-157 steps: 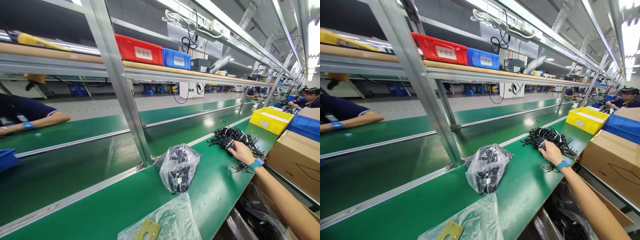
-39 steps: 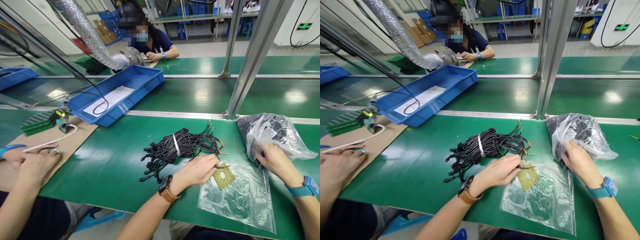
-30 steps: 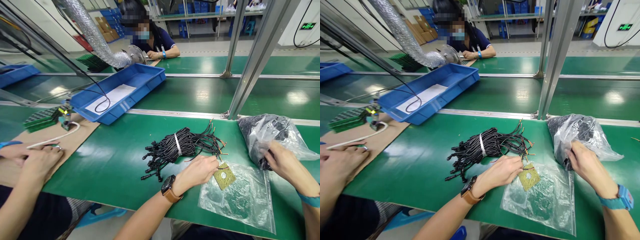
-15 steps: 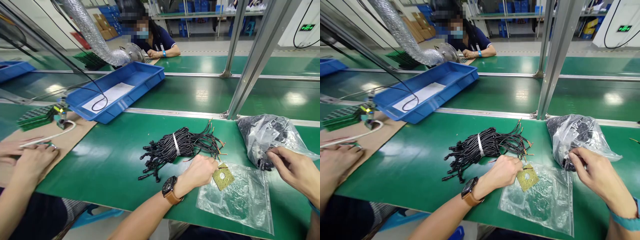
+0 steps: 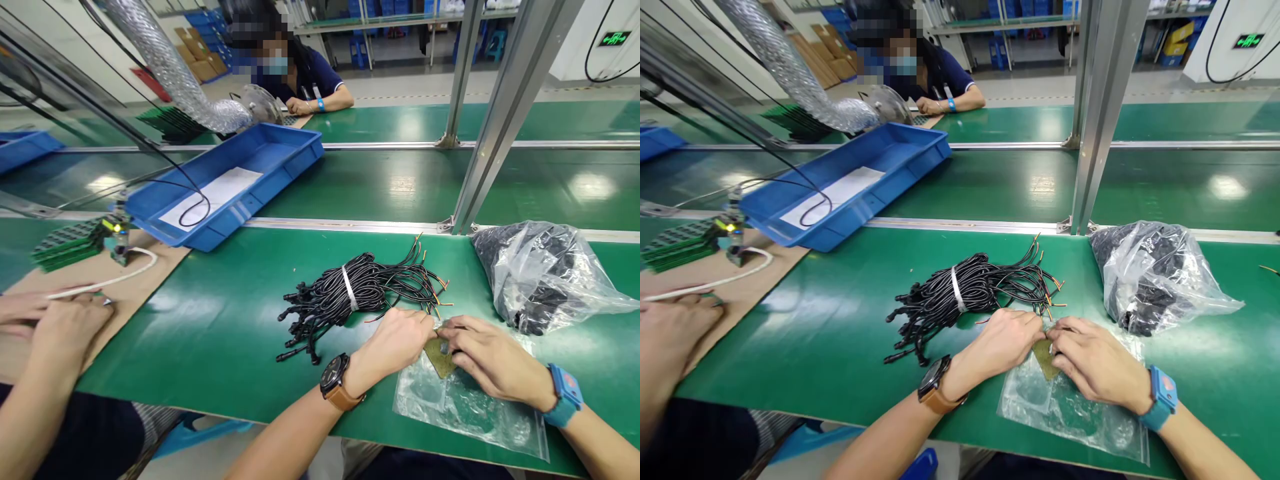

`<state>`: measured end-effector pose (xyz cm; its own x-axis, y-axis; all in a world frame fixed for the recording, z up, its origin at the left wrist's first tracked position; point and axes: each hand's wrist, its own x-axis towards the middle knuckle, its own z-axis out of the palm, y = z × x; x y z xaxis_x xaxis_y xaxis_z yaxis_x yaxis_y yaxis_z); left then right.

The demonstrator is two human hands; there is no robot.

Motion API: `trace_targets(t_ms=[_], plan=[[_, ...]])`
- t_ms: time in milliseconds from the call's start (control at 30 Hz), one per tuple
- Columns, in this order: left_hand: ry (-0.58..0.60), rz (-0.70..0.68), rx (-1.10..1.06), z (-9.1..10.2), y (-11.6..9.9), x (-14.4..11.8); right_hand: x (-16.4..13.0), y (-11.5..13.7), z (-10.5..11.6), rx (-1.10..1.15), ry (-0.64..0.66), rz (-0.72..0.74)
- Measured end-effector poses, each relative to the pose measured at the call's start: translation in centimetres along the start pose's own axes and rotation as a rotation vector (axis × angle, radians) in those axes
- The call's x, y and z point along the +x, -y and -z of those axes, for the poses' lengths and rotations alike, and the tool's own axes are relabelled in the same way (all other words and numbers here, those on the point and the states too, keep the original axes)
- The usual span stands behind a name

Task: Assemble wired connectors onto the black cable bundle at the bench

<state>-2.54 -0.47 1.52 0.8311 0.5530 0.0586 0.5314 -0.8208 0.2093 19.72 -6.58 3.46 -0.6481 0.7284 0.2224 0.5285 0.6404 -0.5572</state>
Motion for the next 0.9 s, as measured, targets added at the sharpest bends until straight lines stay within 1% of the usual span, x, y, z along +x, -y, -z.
trace_targets(t_ms=[33, 100, 200, 300, 367, 433, 533, 633, 700, 800, 900], plan=[[-0.003, -0.001, 0.001, 0.1, 0.0, 0.0, 0.1, -0.2, -0.3, 0.002, 0.006, 0.003], [-0.007, -0.005, -0.003, 0.2, 0.0, -0.1, -0.1, -0.8, -0.3, 0.024, -0.027, -0.002], [-0.004, -0.009, -0.036, 0.4, 0.0, -0.1, -0.5, -1.5, 0.3, 0.030, -0.146, -0.043], [0.000, 0.017, -0.112, 0.5, 0.0, -0.2, -0.8, -1.8, 0.4, 0.003, -0.249, -0.105], [-0.011, 0.037, -0.185, 0.6, -0.1, -0.2, -0.9, -1.9, 0.0, 0.043, -0.316, -0.161], [-0.039, 0.015, -0.270, 0.6, -0.2, -0.2, -0.9, -2.0, -0.5, 0.143, -0.389, -0.243], [-0.103, -0.093, -0.382, 0.6, -0.6, -0.2, -0.9, -2.1, -1.3, 0.382, -0.463, -0.386], [-0.177, -0.187, -0.423, 0.3, -1.1, -0.2, -1.0, -2.3, -1.6, 0.608, -0.469, -0.470], [-0.232, -0.222, -0.431, 0.0, -1.3, -0.2, -1.0, -2.4, -1.7, 0.688, -0.461, -0.496], [-0.331, -0.234, -0.470, -0.3, -1.6, -0.2, -1.0, -2.4, -1.7, 0.731, -0.449, -0.522], [-0.468, -0.162, -0.545, -0.3, -1.9, 0.0, -0.9, -2.0, -1.6, 0.733, -0.446, -0.518]])
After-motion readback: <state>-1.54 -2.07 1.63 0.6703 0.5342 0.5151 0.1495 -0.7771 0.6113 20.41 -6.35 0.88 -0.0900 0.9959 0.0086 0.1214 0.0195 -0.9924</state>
